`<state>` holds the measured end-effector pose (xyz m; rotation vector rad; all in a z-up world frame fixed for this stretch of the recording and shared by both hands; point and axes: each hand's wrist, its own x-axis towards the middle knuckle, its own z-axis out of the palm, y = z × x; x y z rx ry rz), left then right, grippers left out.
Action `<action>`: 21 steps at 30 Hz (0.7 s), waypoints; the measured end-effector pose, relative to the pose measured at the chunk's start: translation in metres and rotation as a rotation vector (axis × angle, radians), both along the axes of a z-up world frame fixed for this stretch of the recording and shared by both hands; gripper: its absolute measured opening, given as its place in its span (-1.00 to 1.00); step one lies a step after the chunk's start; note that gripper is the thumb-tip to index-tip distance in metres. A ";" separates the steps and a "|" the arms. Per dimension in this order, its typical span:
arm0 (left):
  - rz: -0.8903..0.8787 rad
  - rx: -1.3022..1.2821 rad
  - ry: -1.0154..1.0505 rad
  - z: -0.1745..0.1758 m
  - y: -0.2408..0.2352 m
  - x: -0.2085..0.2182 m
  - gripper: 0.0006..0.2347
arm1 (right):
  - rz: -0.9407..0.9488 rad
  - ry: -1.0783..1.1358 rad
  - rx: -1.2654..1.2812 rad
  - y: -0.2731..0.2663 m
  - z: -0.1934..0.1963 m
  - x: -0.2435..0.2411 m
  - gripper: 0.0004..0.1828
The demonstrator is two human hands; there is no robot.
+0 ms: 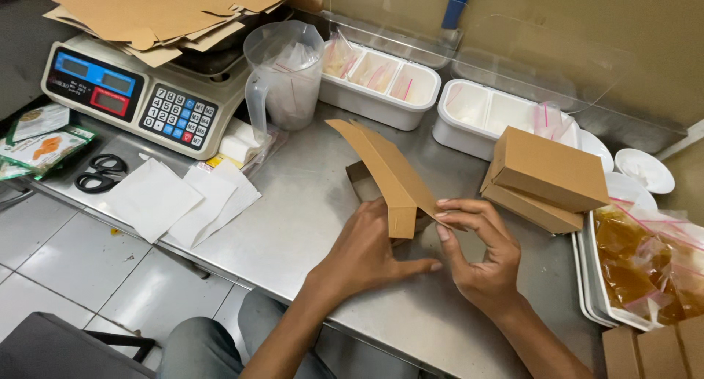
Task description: The person assembles a cardboard takeout box by folding its flaps, places a napkin inside, and adds small sauce packets from a condiment tray.
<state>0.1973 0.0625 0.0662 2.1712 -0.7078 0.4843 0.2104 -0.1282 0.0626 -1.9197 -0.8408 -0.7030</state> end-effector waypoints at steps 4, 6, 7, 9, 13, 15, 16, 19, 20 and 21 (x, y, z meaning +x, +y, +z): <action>0.009 -0.367 0.089 0.019 0.012 -0.022 -0.55 | 0.017 0.045 0.052 -0.002 -0.004 0.004 -0.92; 0.039 -0.517 0.052 0.019 0.012 -0.023 -0.59 | 0.025 0.058 0.065 -0.002 -0.005 0.005 -0.89; 0.075 -0.598 0.097 0.019 0.011 -0.022 -0.71 | 0.028 0.056 0.057 -0.001 -0.005 0.004 -0.89; 0.110 -0.678 0.142 0.014 0.012 -0.020 -0.80 | 0.030 0.052 0.050 -0.001 -0.006 0.004 -0.88; 0.153 -0.685 0.146 0.002 0.015 -0.017 -0.91 | 0.009 0.108 0.086 -0.004 -0.005 0.005 -0.87; 0.165 -0.675 0.162 -0.002 0.016 -0.019 -0.91 | 0.005 0.147 0.102 -0.005 -0.005 0.005 -0.88; 0.153 -0.658 0.173 -0.004 0.016 -0.020 -0.90 | 0.014 0.180 0.123 -0.005 -0.005 0.005 -0.87; 0.126 -0.653 0.198 -0.009 0.014 -0.022 -0.88 | 0.024 0.243 0.153 -0.006 -0.006 0.005 -0.86; 0.109 -0.663 0.206 -0.009 0.013 -0.022 -0.87 | 0.026 0.269 0.166 -0.006 -0.006 0.005 -0.86; 0.107 -0.663 0.209 -0.013 0.011 -0.021 -0.87 | 0.023 0.271 0.166 -0.006 -0.009 0.006 -0.86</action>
